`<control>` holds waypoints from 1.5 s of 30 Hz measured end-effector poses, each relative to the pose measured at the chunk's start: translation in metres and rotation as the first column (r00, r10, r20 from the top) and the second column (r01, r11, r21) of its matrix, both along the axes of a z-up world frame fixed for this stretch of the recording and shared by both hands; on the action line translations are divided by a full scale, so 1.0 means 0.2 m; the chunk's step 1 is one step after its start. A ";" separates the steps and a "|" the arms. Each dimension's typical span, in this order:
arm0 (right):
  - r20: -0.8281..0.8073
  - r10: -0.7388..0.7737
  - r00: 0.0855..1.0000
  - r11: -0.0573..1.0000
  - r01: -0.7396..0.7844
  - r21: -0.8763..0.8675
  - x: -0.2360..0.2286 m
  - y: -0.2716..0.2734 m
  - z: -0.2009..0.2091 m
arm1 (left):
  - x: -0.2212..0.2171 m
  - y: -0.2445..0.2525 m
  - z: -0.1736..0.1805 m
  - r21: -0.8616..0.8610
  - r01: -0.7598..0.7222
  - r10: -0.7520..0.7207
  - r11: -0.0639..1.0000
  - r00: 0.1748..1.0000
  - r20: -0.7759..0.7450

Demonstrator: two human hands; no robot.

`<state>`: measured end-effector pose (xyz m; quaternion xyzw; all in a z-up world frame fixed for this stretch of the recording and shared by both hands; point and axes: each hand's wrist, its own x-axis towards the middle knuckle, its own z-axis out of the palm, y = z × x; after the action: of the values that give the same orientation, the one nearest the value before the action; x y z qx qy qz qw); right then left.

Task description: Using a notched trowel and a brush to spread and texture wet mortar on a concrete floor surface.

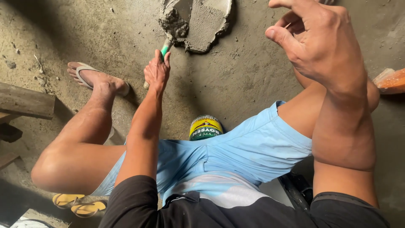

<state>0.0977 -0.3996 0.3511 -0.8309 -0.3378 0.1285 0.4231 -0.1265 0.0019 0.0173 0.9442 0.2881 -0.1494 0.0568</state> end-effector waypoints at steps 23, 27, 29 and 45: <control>0.078 0.002 0.997 0.999 -0.006 0.050 -0.06 -0.10 0.00 | -0.11 -0.62 0.27 -0.527 -0.637 0.767 0.563 0.640 0.046; 0.081 -0.020 0.997 0.999 0.018 0.028 -0.07 -0.12 -0.02 | 0.07 -0.64 0.34 -0.619 -0.682 0.864 0.388 0.503 -0.012; 0.070 -0.020 0.997 0.999 0.017 0.037 -0.07 -0.12 -0.01 | 0.12 -0.66 0.30 -0.649 -0.687 0.887 0.327 0.459 -0.040; -0.021 -0.037 0.999 0.998 0.038 0.059 -0.05 -0.12 0.04 | 0.69 -0.66 -0.14 -0.615 -0.704 0.877 0.356 0.480 -0.041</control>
<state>0.0880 -0.4239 0.3587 -0.8228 -0.3215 0.1187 0.4534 0.0117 -0.1299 -0.0106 0.6300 0.6421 -0.0358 0.4353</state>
